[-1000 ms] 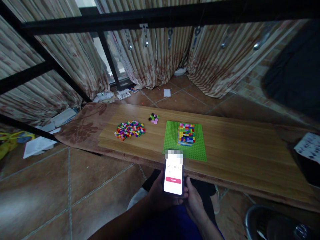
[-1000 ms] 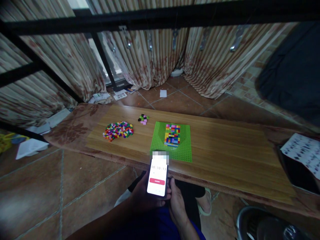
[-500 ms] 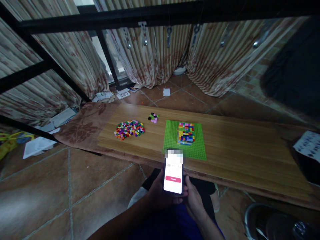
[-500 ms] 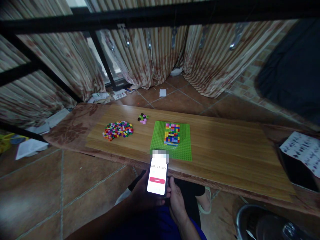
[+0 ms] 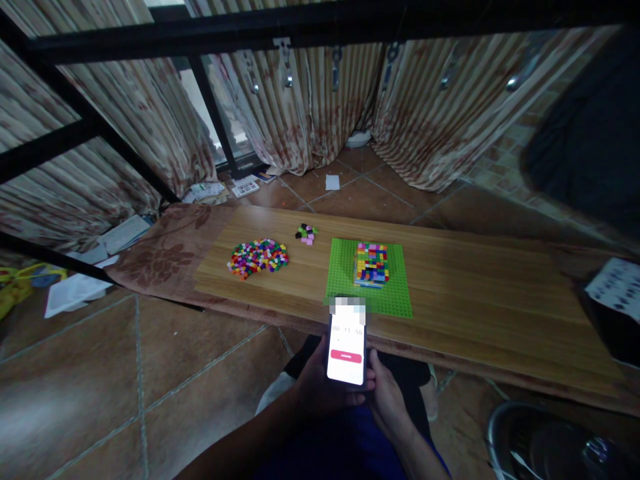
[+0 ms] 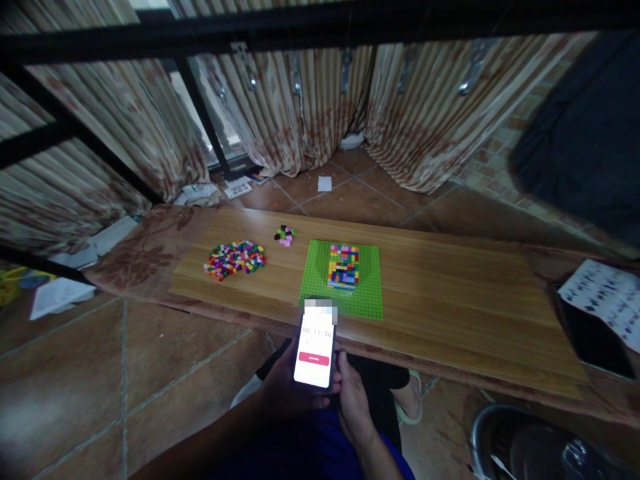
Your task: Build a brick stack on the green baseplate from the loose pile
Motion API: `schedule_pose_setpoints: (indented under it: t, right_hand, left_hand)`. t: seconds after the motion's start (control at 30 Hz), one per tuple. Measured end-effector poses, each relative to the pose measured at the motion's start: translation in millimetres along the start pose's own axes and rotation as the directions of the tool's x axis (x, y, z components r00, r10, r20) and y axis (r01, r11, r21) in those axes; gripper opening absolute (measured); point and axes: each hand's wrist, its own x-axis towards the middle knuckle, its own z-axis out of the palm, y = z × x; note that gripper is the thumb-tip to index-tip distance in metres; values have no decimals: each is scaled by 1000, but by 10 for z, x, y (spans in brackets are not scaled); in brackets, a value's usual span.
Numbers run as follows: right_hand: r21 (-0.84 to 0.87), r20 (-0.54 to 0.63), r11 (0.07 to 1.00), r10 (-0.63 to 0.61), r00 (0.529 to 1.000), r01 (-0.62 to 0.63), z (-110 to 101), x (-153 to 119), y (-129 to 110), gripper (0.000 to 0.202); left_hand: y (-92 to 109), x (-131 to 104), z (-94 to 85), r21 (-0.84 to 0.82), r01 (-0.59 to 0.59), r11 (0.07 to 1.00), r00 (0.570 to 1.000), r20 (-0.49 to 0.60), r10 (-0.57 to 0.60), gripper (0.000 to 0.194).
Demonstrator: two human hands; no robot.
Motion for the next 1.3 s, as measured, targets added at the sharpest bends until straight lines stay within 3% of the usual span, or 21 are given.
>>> schedule_pose_setpoints:
  t: [0.3,0.63,1.3]
  right_hand:
    - [47,-13,999,7,1000,-6,-6,-8,-7,51]
    - [-6,-24,1000,-15,1000,14,-9,-17,-15,53]
    - [125,24,991,39,999,-42,3,-26,-19,49]
  left_hand:
    - [10,-18,4,-6,14,1000,998,55,-13,83]
    - [13,1,15,-8,22,1000,999,30,-22,84]
    - [5,10,4,-13,7,1000,999,44,-7,82]
